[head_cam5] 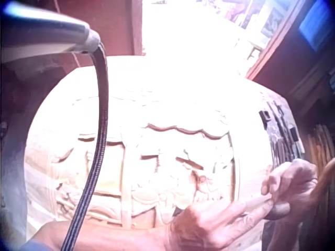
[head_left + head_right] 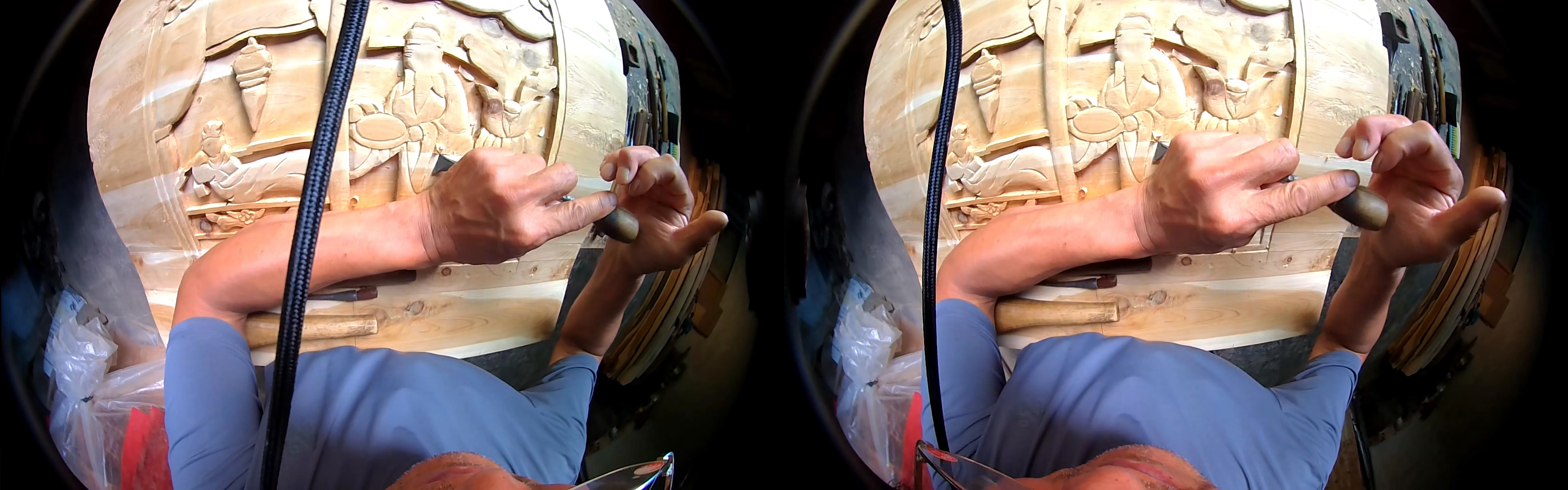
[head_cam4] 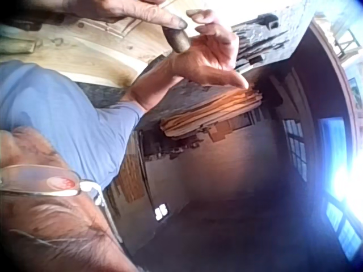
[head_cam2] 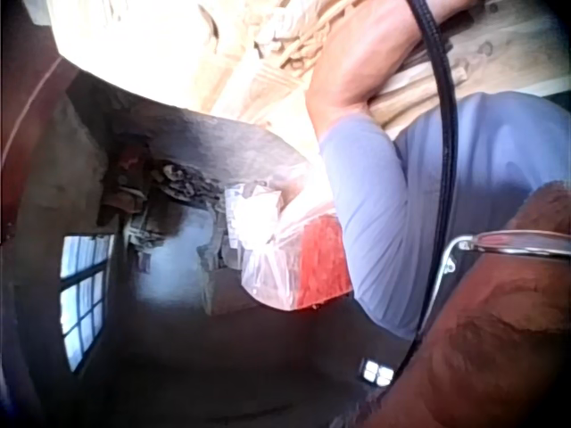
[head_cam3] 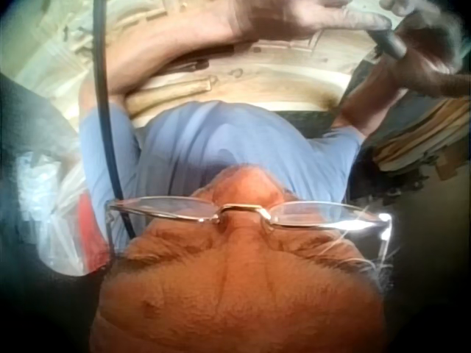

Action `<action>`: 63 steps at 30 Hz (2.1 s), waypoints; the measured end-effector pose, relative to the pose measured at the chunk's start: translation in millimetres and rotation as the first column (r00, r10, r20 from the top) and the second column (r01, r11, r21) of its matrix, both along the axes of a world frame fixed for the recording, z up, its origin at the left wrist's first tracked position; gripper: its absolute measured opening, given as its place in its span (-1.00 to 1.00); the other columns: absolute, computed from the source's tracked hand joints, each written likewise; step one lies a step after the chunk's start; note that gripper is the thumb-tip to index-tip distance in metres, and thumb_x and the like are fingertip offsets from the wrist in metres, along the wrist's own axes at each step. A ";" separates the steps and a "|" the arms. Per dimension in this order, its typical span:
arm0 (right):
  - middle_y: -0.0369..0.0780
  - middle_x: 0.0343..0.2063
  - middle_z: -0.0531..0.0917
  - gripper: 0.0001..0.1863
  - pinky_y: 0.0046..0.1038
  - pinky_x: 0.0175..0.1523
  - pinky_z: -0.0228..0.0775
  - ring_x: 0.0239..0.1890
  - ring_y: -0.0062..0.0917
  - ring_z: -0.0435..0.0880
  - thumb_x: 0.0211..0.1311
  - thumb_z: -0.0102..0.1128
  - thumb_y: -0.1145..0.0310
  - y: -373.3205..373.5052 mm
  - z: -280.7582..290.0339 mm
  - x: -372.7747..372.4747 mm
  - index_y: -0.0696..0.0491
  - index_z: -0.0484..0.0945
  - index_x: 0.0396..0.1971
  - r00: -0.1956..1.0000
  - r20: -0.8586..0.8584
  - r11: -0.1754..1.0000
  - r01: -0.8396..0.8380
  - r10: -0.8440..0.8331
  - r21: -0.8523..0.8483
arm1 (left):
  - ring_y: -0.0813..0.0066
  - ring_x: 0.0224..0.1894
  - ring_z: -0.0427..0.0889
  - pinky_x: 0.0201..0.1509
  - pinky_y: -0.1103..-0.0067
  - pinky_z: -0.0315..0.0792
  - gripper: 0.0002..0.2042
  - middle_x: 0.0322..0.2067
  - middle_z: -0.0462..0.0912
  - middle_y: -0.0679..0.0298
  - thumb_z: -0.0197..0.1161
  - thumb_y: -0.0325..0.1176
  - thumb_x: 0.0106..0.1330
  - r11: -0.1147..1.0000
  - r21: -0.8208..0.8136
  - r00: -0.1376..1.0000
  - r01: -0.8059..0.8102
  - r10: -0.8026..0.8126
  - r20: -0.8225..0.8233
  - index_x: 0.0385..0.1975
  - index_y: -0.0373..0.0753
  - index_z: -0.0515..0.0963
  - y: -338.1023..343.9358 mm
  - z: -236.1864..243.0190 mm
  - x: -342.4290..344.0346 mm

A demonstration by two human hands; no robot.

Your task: The person carves a wooden relief by hand, using a chisel to carefully remove shavings and shape the details of figures and scenery. They apply steady pressure to the tool while stabilizing the workpiece with their other hand.

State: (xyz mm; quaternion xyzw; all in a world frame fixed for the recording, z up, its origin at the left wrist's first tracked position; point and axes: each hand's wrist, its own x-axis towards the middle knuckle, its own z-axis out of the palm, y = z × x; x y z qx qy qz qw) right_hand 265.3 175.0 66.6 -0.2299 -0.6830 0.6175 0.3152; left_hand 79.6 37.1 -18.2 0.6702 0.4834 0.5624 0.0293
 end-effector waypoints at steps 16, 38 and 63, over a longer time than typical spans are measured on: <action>0.05 -0.24 0.75 0.34 0.00 0.11 0.62 -0.15 -0.12 0.78 0.37 -0.73 -0.81 29.8 26.7 -2.9 0.25 0.72 -0.19 0.995 0.042 0.979 -0.098 0.092 0.177 | 0.53 -0.53 0.55 -0.52 0.53 0.51 -0.39 -0.47 0.40 0.43 0.36 -0.38 0.18 0.998 -0.013 0.998 -0.068 0.068 -0.012 0.33 0.09 0.75 0.9 1.7 -1.5; 0.07 -0.23 0.78 0.29 -0.02 0.20 0.61 -0.13 -0.08 0.79 0.45 -0.70 -0.74 32.2 19.6 -14.6 0.23 0.73 -0.17 0.995 0.040 0.982 -0.091 0.086 0.166 | 0.56 -0.54 0.52 -0.55 0.54 0.46 -0.40 -0.45 0.44 0.43 0.37 -0.35 0.17 0.991 -0.008 0.991 -0.132 0.132 -0.001 0.32 0.09 0.77 1.2 -1.2 -0.7; -0.20 -0.48 0.74 -0.66 -0.50 -0.31 0.47 -0.48 -0.55 0.72 0.08 0.56 0.50 -182.1 5.1 63.4 0.33 0.77 -0.13 0.809 0.544 0.974 0.160 -0.223 0.162 | 0.60 -0.43 0.59 -0.42 0.61 0.36 -0.63 -0.36 0.57 0.41 0.30 -0.25 0.47 0.876 0.123 0.838 0.467 -0.394 -0.377 0.18 -0.28 0.57 -39.1 2.2 4.3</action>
